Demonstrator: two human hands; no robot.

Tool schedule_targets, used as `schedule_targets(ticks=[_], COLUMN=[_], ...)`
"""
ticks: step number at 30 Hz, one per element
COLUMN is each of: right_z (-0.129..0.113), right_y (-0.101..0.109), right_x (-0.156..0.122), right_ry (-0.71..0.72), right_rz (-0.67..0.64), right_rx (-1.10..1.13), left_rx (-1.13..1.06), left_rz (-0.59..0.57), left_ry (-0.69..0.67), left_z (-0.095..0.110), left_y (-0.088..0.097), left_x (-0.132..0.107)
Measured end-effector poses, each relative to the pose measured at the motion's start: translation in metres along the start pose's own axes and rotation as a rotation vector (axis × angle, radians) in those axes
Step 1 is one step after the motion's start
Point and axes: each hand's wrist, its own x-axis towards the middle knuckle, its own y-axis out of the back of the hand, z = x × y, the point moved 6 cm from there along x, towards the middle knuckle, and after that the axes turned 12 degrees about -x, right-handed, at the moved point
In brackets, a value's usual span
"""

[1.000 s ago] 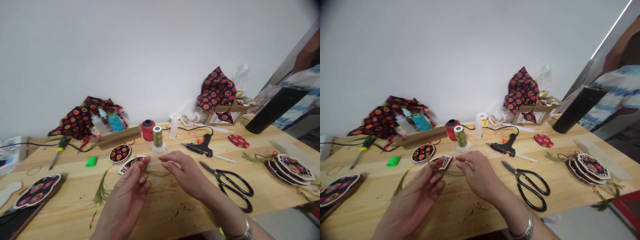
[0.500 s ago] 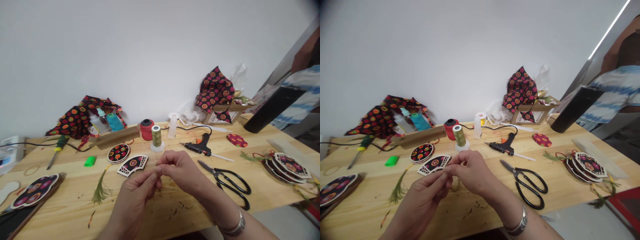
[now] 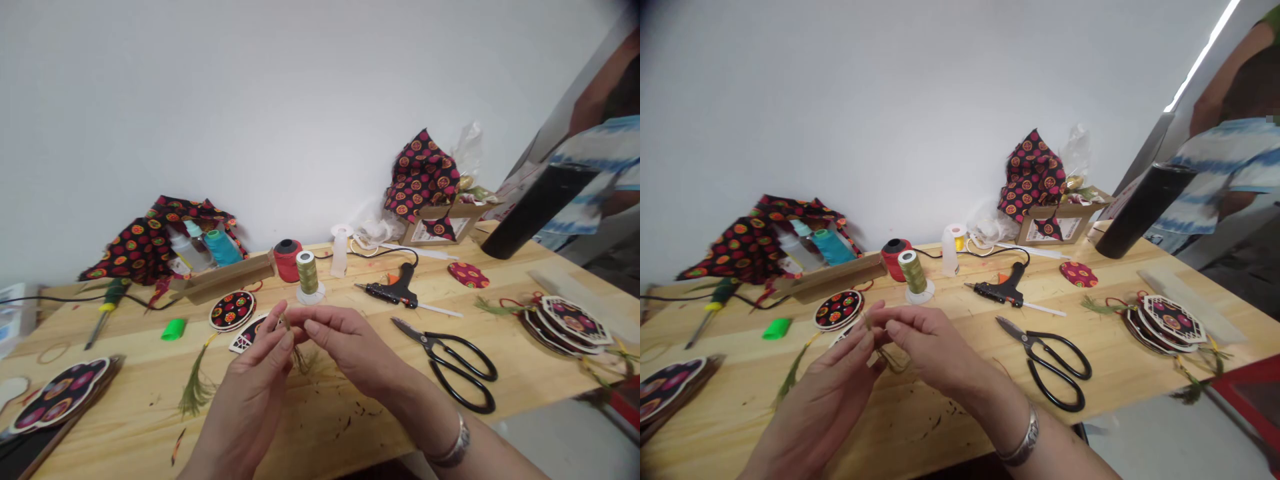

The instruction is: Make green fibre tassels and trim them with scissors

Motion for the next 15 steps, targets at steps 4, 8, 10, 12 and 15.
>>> schedule_targets(ticks=[4,8,10,12,15], right_z=[0.0,0.0,0.002,0.004,0.005], right_y=[-0.006,-0.01,-0.01,-0.007,-0.001], right_x=[0.0,-0.001,-0.002,-0.003,-0.005], right_ry=[-0.056,-0.05,-0.026,0.008,0.058], right_rz=[-0.06,-0.104,-0.08,-0.01,0.101], right_rx=[0.076,0.049,0.049,0.011,-0.125], left_rx=[0.006,-0.023,-0.044,-0.059,-0.075], left_rz=[-0.056,-0.045,-0.043,-0.029,0.008], left_ry=[0.04,0.081,0.116,0.143,0.165], left_z=[-0.001,-0.004,-0.007,-0.01,-0.012], left_y=[-0.004,-0.002,-0.001,0.0,0.0], left_x=[-0.002,-0.002,-0.003,-0.003,-0.004])
